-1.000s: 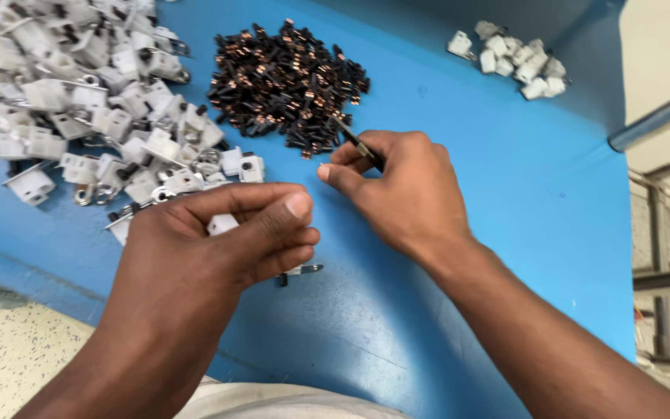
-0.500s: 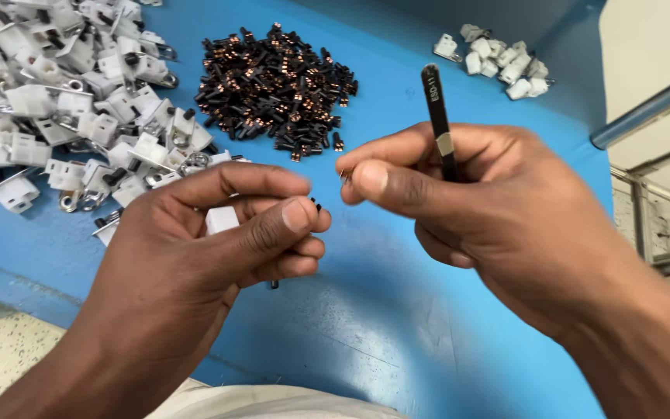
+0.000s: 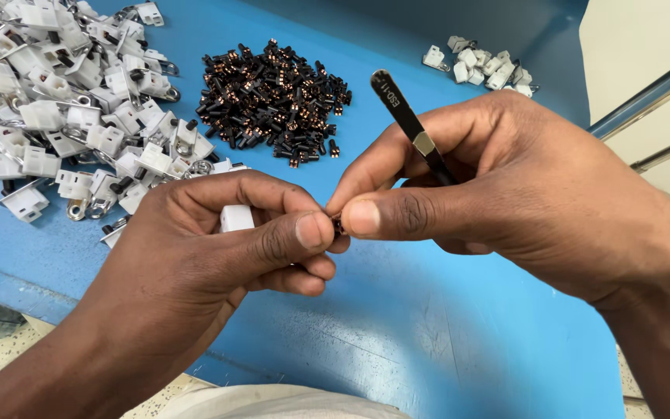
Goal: The person picks white plastic component housings one at a time from a pile on a blue assembly table, inserts small black coil parts into each housing by hand and with tweezers, and places the assembled units back onto the table pile.
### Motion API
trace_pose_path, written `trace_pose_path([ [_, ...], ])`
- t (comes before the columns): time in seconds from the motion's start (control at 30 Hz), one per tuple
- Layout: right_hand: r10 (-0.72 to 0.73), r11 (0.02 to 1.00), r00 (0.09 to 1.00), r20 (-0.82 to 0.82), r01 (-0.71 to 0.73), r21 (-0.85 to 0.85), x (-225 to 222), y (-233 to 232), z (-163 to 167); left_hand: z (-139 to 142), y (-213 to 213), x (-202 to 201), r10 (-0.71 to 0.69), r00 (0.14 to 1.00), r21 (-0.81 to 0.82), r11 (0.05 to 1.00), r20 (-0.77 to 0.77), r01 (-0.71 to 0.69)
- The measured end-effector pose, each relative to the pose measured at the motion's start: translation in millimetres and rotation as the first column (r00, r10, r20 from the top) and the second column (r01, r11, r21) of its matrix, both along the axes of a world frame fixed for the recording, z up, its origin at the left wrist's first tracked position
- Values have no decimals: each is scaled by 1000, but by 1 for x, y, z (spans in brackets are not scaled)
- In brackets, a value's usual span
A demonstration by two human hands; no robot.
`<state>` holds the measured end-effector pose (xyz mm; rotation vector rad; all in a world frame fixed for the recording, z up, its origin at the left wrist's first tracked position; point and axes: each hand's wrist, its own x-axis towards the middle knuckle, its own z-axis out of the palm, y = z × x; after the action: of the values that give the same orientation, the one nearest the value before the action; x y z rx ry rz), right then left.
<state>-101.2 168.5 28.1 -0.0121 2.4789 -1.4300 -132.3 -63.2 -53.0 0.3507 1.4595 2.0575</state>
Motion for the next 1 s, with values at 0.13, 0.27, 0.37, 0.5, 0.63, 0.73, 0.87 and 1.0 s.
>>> trace_pose_path([
  [0.13,-46,994,990,136,58,-89,0,3,-4,-1,-2,-1,-21,1000,-111,994,-8,20],
  [0.27,68,978,961,269,-11,-208,-2,12,-8,-2,-2,0,-144,989,-119,982,39,147],
  [0.37,113,951,952,283,-22,-307,-3,17,-14,-4,2,1,-157,981,-63,984,113,165],
  [0.5,101,902,948,302,40,-429,1,21,-20,-11,10,4,-138,965,66,990,223,126],
  [0.63,36,965,953,302,46,-259,5,20,-18,-14,8,5,-146,964,-7,988,223,152],
  [0.73,-26,995,951,310,53,-79,2,17,-14,-14,5,4,-152,969,-70,983,193,168],
  [0.87,1,996,950,311,26,-84,-2,5,-9,-10,3,1,-196,973,-80,975,122,206],
  [1.0,-84,996,990,-113,85,7,20,-12,-19,-11,9,-2,-9,969,-17,1000,245,14],
])
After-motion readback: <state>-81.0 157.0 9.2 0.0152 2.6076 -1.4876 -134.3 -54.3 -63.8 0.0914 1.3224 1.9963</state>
